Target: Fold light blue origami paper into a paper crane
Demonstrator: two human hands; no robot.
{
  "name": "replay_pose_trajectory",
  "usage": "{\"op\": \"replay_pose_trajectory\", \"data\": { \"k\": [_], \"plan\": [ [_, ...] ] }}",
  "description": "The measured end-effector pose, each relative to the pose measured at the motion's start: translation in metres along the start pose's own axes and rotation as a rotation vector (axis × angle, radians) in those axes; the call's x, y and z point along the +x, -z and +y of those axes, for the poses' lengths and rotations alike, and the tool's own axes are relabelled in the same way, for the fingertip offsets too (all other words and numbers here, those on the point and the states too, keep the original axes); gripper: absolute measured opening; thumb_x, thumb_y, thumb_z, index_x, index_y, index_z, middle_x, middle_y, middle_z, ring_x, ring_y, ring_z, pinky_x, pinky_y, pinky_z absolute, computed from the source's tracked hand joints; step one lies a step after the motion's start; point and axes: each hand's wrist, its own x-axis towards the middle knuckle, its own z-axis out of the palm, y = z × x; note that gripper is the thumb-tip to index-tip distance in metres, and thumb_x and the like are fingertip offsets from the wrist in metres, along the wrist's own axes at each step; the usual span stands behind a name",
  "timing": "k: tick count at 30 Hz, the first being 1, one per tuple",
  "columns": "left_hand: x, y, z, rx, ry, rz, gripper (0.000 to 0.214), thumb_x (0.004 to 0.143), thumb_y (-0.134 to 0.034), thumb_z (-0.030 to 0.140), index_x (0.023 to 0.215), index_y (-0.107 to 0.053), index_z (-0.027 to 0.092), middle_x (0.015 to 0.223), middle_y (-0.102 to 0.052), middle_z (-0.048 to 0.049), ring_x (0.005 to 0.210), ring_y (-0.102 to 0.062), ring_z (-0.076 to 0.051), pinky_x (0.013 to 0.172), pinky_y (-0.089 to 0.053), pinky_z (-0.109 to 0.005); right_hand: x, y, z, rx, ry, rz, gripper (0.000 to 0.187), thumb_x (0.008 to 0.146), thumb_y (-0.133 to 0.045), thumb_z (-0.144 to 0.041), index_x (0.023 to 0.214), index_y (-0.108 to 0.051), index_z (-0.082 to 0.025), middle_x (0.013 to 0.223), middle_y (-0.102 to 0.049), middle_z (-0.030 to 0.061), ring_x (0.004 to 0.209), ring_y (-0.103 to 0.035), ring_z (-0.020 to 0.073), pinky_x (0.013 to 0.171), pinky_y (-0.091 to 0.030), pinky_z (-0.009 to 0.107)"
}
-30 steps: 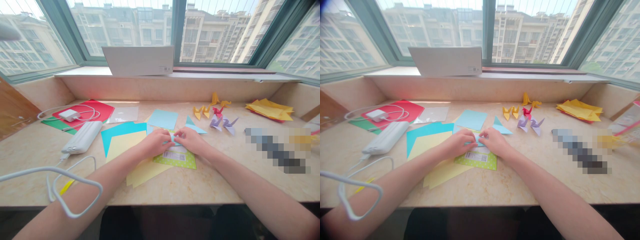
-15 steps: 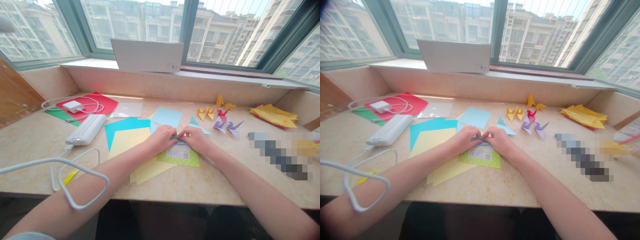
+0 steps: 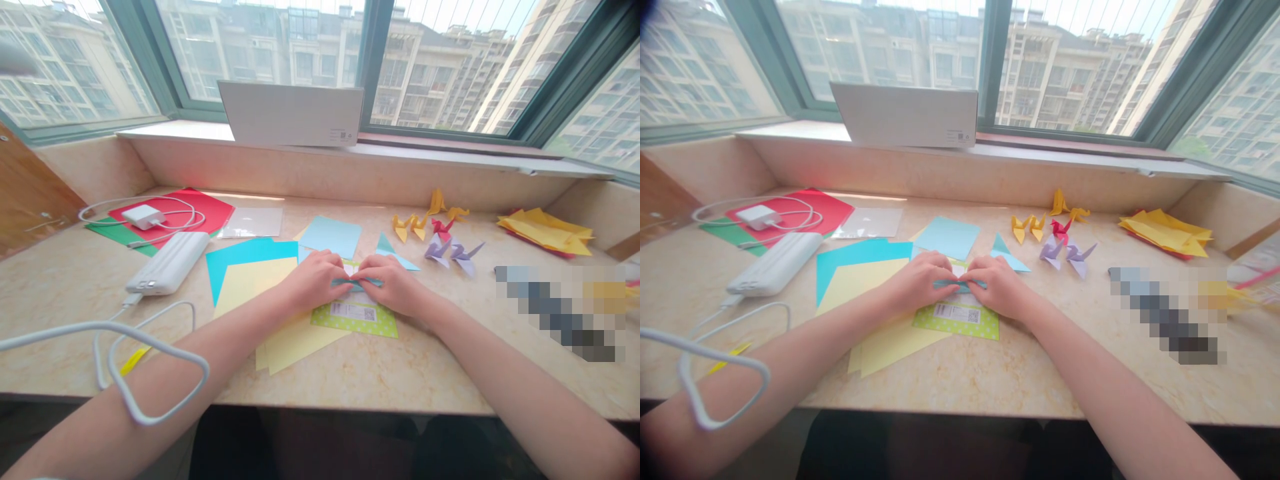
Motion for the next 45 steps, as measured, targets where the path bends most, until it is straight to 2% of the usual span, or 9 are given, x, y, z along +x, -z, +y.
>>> {"op": "replay_pose_trajectory", "data": {
  "k": [8,16,19,23,26,32,37,41,45],
  "plan": [
    [0.002,-0.004,0.003,-0.03,0.102,-0.002,0.01,0.084,-0.072,0.027,0.09,-0.073,0.018,0.088,-0.067,-0.0061,0.088,-0.062,-0.023,0.082,-0.045,-0.034,0.003,-0.003,0.001,0.067,-0.002,0.056,0.016,0.09,-0.062,-0.02,0.099,-0.076,-0.022,0.092,-0.072,0.006,0.088,-0.065,0.0204,0.081,-0.046,0.034],
    [0.001,-0.001,0.004,0.065,0.12,-0.017,0.019,0.085,-0.071,0.032,0.097,-0.069,0.018,0.094,-0.071,-0.0054,0.092,-0.061,-0.025,0.083,-0.043,-0.037,0.006,-0.011,0.003,0.0,-0.077,0.135,0.007,0.087,-0.067,-0.017,0.086,-0.072,-0.022,0.086,-0.071,0.0017,0.082,-0.065,0.0182,0.084,-0.041,0.035],
    [0.001,0.0,0.007,0.107,0.134,-0.003,0.023,0.083,-0.073,0.031,0.101,-0.065,0.018,0.098,-0.07,-0.0058,0.095,-0.06,-0.026,0.084,-0.043,-0.039,0.007,-0.013,0.003,-0.001,-0.091,0.149,0.007,0.086,-0.066,-0.017,0.084,-0.071,-0.021,0.079,-0.069,0.0009,0.075,-0.063,0.0168,0.078,-0.042,0.033],
    [0.001,0.002,0.01,0.119,0.121,-0.031,0.015,0.086,-0.071,0.033,0.093,-0.07,0.02,0.099,-0.068,-0.0055,0.097,-0.058,-0.025,0.085,-0.042,-0.039,0.008,-0.015,0.004,0.085,-0.116,0.17,0.006,0.084,-0.068,-0.015,0.081,-0.07,-0.02,0.075,-0.066,0.0002,0.067,-0.06,0.0146,0.067,-0.043,0.028],
    [0.001,0.003,0.01,0.109,0.131,-0.044,0.015,0.086,-0.07,0.035,0.088,-0.074,0.02,0.098,-0.069,-0.0056,0.096,-0.058,-0.025,0.085,-0.041,-0.038,0.009,-0.015,0.006,0.119,-0.097,0.156,0.009,0.082,-0.068,-0.011,0.081,-0.071,-0.019,0.078,-0.067,0.0006,0.068,-0.06,0.0142,0.067,-0.044,0.027],
    [0.001,0.004,0.009,0.112,0.133,-0.051,0.016,0.087,-0.069,0.036,0.087,-0.076,0.021,0.092,-0.071,-0.0047,0.092,-0.059,-0.024,0.083,-0.04,-0.037,0.007,-0.01,0.011,-0.032,0.029,0.065,0.01,0.089,-0.066,-0.016,0.088,-0.074,-0.022,0.092,-0.071,0.0024,0.092,-0.064,0.0197,0.085,-0.038,0.034],
    [0.001,0.005,0.012,0.148,0.136,-0.045,0.017,0.086,-0.07,0.036,0.087,-0.073,0.019,0.09,-0.072,-0.0058,0.092,-0.06,-0.025,0.082,-0.041,-0.037,0.005,-0.006,0.009,-0.138,0.084,0.033,0.01,0.091,-0.065,-0.018,0.091,-0.074,-0.023,0.09,-0.072,0.0028,0.09,-0.064,0.0202,0.081,-0.034,0.036],
    [0.001,0.004,0.012,0.168,0.133,-0.025,0.023,0.085,-0.071,0.036,0.101,-0.071,0.019,0.093,-0.072,-0.0063,0.094,-0.06,-0.025,0.082,-0.041,-0.038,0.005,-0.004,0.008,-0.14,0.101,0.024,0.013,0.092,-0.065,-0.018,0.093,-0.076,-0.024,0.089,-0.072,0.0022,0.091,-0.064,0.0194,0.08,-0.033,0.035],
    [-0.001,0.004,0.012,0.194,0.099,-0.065,0.017,0.09,-0.065,0.038,0.093,-0.076,0.025,0.093,-0.072,-0.005,0.096,-0.059,-0.025,0.085,-0.04,-0.039,0.005,-0.003,0.007,-0.149,0.103,-0.011,0.015,0.093,-0.063,-0.02,0.094,-0.076,-0.026,0.091,-0.072,0.0017,0.091,-0.062,0.0191,0.081,-0.033,0.036]
  ]
}}
